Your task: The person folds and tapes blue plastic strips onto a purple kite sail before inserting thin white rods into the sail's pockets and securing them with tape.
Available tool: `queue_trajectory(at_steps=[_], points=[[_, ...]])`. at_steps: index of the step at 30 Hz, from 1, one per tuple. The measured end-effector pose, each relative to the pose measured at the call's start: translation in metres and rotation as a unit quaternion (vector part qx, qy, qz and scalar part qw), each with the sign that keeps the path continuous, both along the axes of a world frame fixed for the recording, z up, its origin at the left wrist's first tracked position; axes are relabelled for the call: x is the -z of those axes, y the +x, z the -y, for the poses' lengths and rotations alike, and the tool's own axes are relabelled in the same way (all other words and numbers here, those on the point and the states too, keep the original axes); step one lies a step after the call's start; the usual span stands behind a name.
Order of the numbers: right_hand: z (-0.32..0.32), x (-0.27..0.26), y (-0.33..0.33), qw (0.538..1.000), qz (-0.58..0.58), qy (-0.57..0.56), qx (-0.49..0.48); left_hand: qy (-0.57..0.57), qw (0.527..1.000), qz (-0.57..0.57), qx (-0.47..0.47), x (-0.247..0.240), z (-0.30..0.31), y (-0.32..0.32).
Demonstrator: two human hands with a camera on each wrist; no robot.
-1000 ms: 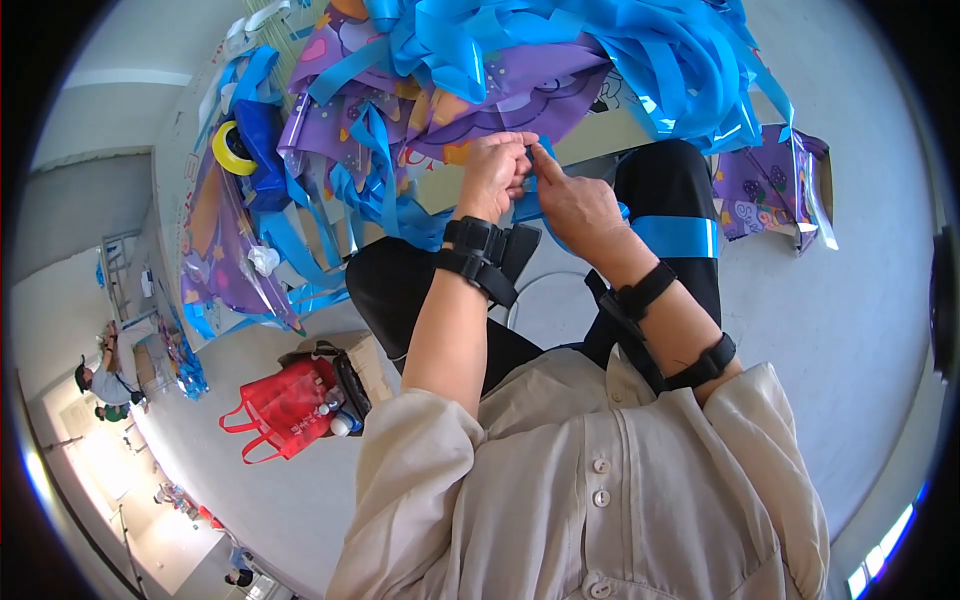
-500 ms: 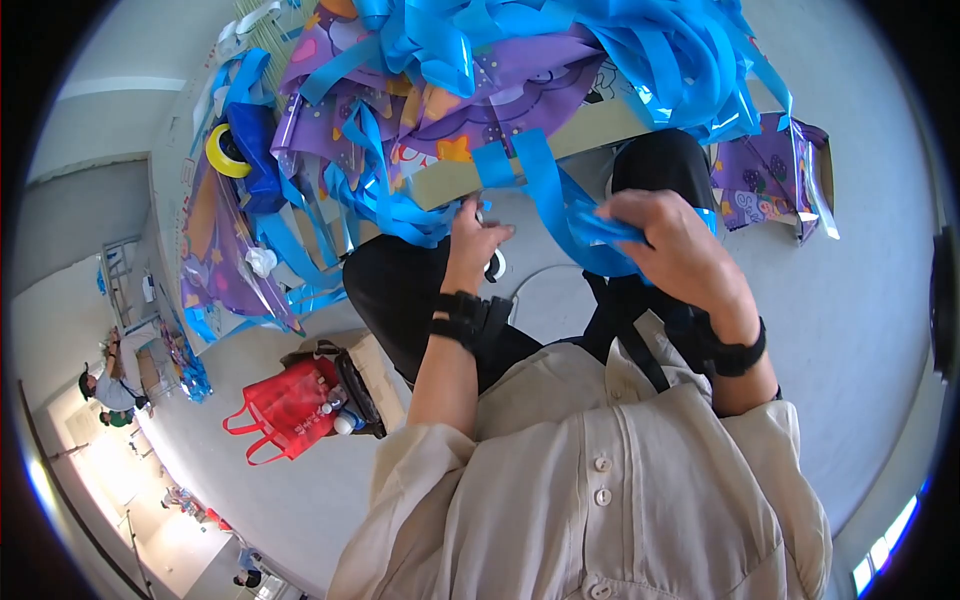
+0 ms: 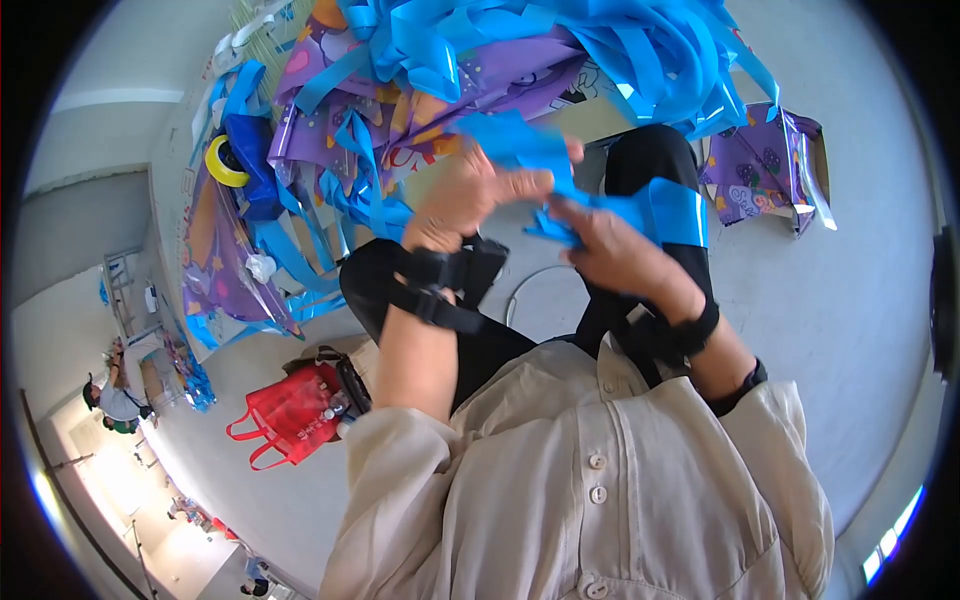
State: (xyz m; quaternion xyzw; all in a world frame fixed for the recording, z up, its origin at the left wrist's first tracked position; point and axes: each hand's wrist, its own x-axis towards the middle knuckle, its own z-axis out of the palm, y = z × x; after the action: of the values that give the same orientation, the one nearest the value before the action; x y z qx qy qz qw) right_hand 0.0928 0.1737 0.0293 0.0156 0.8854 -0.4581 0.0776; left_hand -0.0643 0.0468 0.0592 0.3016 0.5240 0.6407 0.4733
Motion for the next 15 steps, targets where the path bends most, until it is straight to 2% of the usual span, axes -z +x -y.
queue_trajectory(at_steps=[1,3,5,7,8,9,10,11,12,14,15], points=[[-0.01,0.009,-0.011,0.996,-0.056,0.068,0.027,-0.026,0.997,-0.069,-0.029,-0.011,-0.004,-0.019],[-0.04,-0.026,-0.046,0.975,0.067,0.185,0.101,-0.028,0.994,-0.098,-0.045,-0.033,-0.018,-0.05],[-0.086,-0.019,-0.065,0.934,-0.126,0.269,0.197,-0.004,0.998,-0.059,-0.033,-0.05,-0.033,-0.079],[-0.136,-0.045,-0.09,0.916,-0.063,0.281,0.28,0.031,0.998,0.057,-0.012,-0.053,-0.039,-0.114],[-0.171,-0.052,-0.098,0.913,-0.12,0.297,0.252,0.042,0.995,0.095,-0.005,-0.051,-0.043,-0.13],[-0.203,-0.06,-0.101,0.906,-0.175,0.313,0.223,0.014,0.998,0.041,-0.053,-0.037,-0.046,-0.146],[-0.222,-0.072,-0.1,0.906,-0.175,0.313,0.223,-0.015,0.995,-0.014,-0.101,-0.023,-0.048,-0.16],[-0.239,-0.086,-0.101,0.906,-0.163,0.32,0.224,-0.016,0.995,-0.015,-0.101,-0.007,-0.046,-0.177],[-0.253,-0.099,-0.104,0.906,-0.15,0.325,0.224,-0.016,0.983,-0.17,-0.061,0.011,-0.042,-0.193],[-0.27,-0.129,-0.109,0.92,-0.061,0.321,0.216,-0.018,0.948,-0.319,-0.016,0.024,-0.043,-0.22],[-0.275,-0.142,-0.11,0.928,0.013,0.311,0.205,0.008,0.994,-0.108,-0.013,0.02,-0.047,-0.231]])
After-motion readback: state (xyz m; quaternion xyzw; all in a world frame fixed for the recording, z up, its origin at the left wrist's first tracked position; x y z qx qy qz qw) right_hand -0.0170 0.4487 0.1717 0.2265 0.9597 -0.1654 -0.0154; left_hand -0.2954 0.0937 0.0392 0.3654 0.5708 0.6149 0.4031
